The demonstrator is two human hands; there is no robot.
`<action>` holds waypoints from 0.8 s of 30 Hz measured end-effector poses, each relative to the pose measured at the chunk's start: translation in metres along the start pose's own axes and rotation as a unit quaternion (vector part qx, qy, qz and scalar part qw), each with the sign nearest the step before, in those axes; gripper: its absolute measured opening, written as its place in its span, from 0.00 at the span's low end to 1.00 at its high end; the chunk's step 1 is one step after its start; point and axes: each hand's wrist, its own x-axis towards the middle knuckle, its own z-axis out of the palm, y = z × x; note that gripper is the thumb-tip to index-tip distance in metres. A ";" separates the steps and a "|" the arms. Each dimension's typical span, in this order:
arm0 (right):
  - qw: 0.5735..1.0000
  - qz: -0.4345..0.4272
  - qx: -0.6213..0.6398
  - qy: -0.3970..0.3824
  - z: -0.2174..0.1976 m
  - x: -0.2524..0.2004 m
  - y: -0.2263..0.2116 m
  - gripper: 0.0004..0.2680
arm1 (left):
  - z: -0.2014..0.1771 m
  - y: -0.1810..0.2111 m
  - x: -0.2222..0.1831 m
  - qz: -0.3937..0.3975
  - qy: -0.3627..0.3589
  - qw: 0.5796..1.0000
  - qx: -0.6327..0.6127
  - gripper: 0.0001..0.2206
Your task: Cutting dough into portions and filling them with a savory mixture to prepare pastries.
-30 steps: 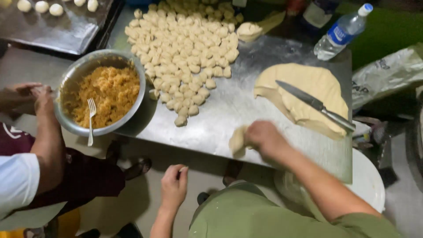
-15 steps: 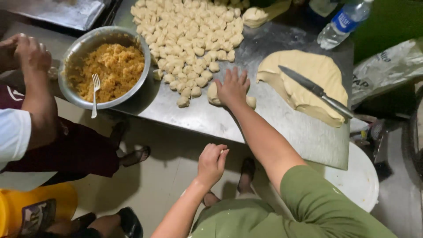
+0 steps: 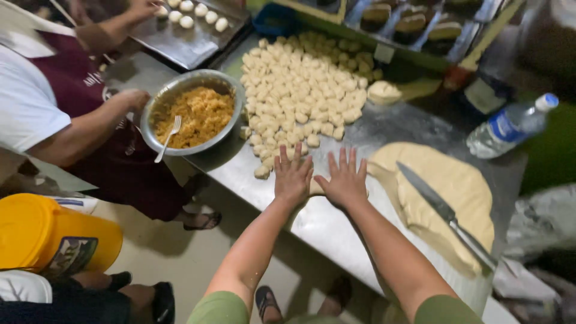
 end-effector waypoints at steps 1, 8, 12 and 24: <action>0.999 0.036 0.023 0.011 -0.004 0.025 0.012 0.39 | 0.009 -0.004 0.014 -0.008 0.043 0.999 0.009 0.20; 0.998 -0.042 0.030 0.048 0.032 -0.064 0.029 0.31 | 0.042 -0.017 -0.058 0.025 0.021 0.998 -0.046 0.18; 0.987 -0.095 0.108 0.066 0.064 -0.147 0.063 0.28 | -0.007 -0.003 -0.102 -0.006 0.040 0.992 -0.122 0.16; 0.719 0.026 0.694 -0.033 0.035 -0.124 0.083 0.08 | 0.016 0.114 -0.055 0.222 0.074 0.896 -0.377 0.28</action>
